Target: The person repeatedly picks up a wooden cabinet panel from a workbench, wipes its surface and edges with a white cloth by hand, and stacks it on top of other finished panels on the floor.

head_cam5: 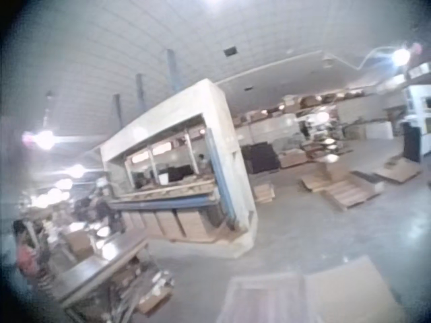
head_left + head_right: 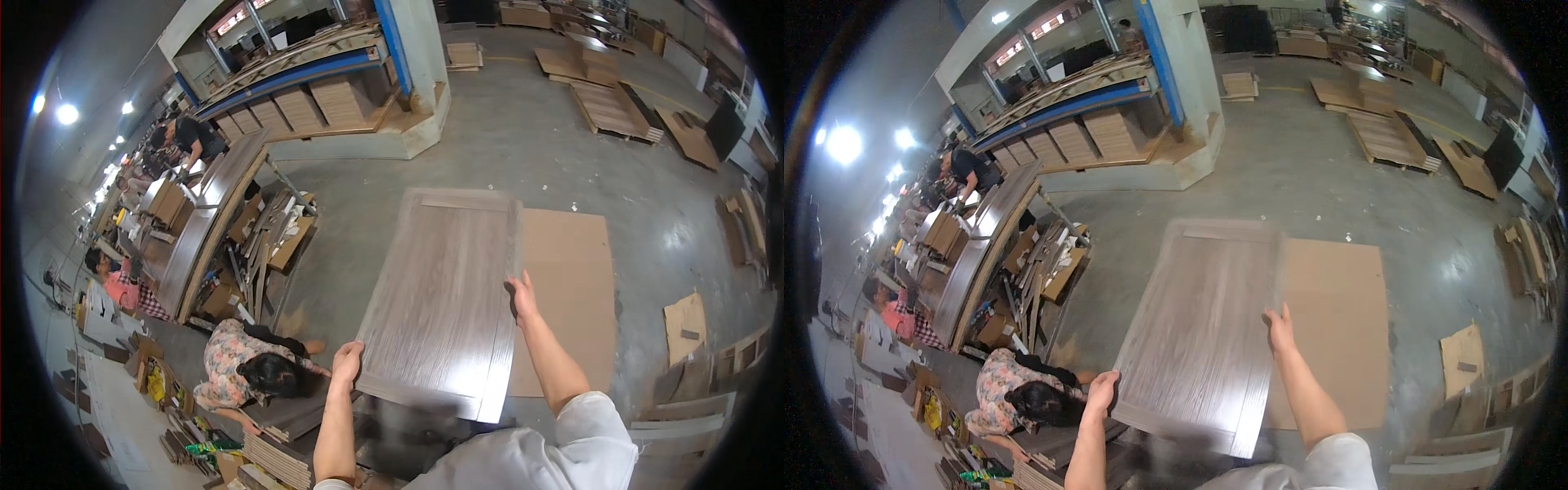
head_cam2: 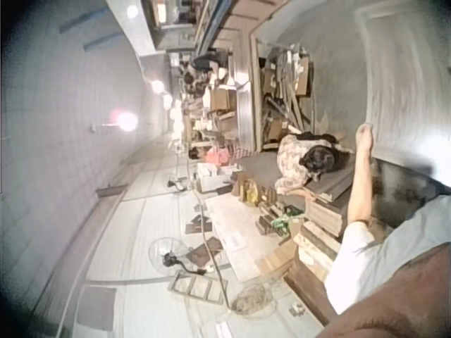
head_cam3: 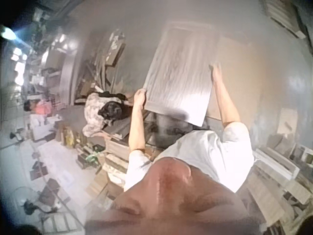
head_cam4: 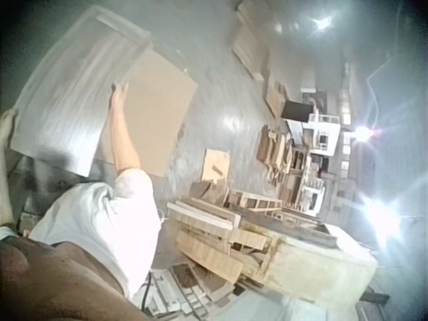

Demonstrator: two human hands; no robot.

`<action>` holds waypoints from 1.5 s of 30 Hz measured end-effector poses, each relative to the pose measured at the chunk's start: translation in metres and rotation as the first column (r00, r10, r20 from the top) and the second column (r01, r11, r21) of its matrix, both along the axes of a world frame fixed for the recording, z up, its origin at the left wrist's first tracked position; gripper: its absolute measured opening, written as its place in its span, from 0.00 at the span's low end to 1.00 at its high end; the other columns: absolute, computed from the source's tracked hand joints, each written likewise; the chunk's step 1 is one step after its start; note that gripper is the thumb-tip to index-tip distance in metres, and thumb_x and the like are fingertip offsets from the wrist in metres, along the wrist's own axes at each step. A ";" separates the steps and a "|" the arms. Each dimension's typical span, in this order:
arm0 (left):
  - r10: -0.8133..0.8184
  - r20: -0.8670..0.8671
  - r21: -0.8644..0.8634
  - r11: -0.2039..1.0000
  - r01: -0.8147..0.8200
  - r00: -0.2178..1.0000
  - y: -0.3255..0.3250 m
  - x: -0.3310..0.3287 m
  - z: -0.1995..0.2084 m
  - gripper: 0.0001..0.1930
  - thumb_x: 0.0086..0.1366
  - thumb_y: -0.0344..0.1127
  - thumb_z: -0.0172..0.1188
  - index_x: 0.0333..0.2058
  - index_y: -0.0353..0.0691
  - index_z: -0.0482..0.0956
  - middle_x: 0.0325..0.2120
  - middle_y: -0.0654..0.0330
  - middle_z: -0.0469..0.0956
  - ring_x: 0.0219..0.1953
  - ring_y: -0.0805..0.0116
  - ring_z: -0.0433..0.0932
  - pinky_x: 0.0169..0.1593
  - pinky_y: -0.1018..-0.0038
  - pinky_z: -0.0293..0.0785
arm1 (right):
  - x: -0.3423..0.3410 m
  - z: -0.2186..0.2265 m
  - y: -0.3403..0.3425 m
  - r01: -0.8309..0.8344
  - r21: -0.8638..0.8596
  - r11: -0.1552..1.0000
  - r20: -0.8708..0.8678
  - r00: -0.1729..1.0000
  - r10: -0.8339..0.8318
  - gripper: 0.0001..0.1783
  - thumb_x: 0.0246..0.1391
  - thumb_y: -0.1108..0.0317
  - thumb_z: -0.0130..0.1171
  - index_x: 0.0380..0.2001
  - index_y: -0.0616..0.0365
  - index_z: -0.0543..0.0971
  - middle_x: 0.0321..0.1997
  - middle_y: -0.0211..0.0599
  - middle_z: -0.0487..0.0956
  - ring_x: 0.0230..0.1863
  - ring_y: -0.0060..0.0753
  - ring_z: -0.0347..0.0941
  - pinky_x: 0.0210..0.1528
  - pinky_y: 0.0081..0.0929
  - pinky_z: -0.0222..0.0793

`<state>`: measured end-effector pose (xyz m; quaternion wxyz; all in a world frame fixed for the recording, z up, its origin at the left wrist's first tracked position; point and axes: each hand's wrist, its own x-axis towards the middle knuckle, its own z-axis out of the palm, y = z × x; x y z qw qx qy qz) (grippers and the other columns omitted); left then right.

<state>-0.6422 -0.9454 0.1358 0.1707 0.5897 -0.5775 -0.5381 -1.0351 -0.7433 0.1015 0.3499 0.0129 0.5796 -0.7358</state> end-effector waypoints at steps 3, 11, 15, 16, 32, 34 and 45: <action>-0.105 -0.041 0.040 0.993 0.107 0.994 -0.009 -0.014 0.020 0.25 0.67 0.47 0.57 0.50 0.29 0.78 0.47 0.55 0.80 0.50 0.65 0.75 0.57 0.71 0.66 | -0.019 0.030 -0.014 0.024 0.106 0.994 -0.021 1.000 -0.022 0.46 0.59 0.63 0.55 0.73 0.62 0.43 0.71 0.55 0.60 0.69 0.48 0.60 0.71 0.38 0.52; -0.587 0.324 -0.094 0.760 0.643 0.742 0.001 0.020 -0.044 0.50 0.59 0.53 0.65 0.68 0.28 0.50 0.65 0.35 0.59 0.68 0.43 0.58 0.69 0.60 0.56 | 0.052 -0.050 0.056 -0.059 0.734 0.676 -0.516 0.599 0.613 0.50 0.50 0.52 0.63 0.70 0.63 0.54 0.68 0.64 0.61 0.71 0.59 0.57 0.69 0.45 0.58; -0.530 0.402 -0.249 0.722 0.646 0.747 0.034 0.065 -0.061 0.56 0.56 0.51 0.68 0.71 0.34 0.39 0.66 0.40 0.55 0.67 0.43 0.60 0.67 0.58 0.61 | 0.182 -0.044 0.114 -0.161 0.827 0.538 -0.385 0.536 0.752 0.61 0.43 0.45 0.69 0.73 0.56 0.49 0.72 0.73 0.45 0.73 0.70 0.47 0.72 0.47 0.52; -0.567 0.453 -0.207 0.683 0.700 0.688 0.037 0.063 -0.054 0.56 0.56 0.51 0.69 0.71 0.37 0.39 0.66 0.41 0.56 0.67 0.44 0.60 0.66 0.57 0.62 | 0.195 -0.044 0.133 -0.155 0.858 0.490 -0.364 0.491 0.792 0.62 0.41 0.43 0.70 0.73 0.56 0.48 0.72 0.74 0.45 0.73 0.70 0.45 0.72 0.48 0.52; -0.565 0.534 -0.078 0.707 0.703 0.628 0.021 0.061 -0.052 0.53 0.56 0.46 0.71 0.72 0.56 0.42 0.58 0.42 0.67 0.56 0.42 0.72 0.57 0.54 0.72 | 0.224 0.013 0.126 -0.018 0.985 0.171 -0.156 0.330 0.931 0.53 0.43 0.51 0.73 0.71 0.43 0.57 0.55 0.55 0.76 0.55 0.54 0.75 0.52 0.42 0.74; -0.553 0.426 -0.018 0.786 0.618 0.716 0.030 0.054 -0.055 0.62 0.52 0.47 0.74 0.72 0.58 0.33 0.66 0.38 0.53 0.68 0.41 0.57 0.65 0.51 0.62 | 0.225 -0.011 0.132 -0.020 0.839 0.544 -0.470 0.479 0.742 0.52 0.46 0.51 0.71 0.71 0.46 0.55 0.61 0.57 0.72 0.58 0.52 0.74 0.50 0.45 0.75; -0.587 0.243 -0.060 0.785 0.616 0.772 0.021 0.068 -0.092 0.66 0.47 0.50 0.77 0.73 0.55 0.34 0.63 0.33 0.60 0.65 0.41 0.63 0.67 0.57 0.62 | 0.223 -0.096 0.141 -0.130 0.648 0.750 -0.131 0.952 0.278 0.40 0.52 0.51 0.66 0.63 0.58 0.64 0.55 0.47 0.76 0.50 0.47 0.73 0.40 0.44 0.72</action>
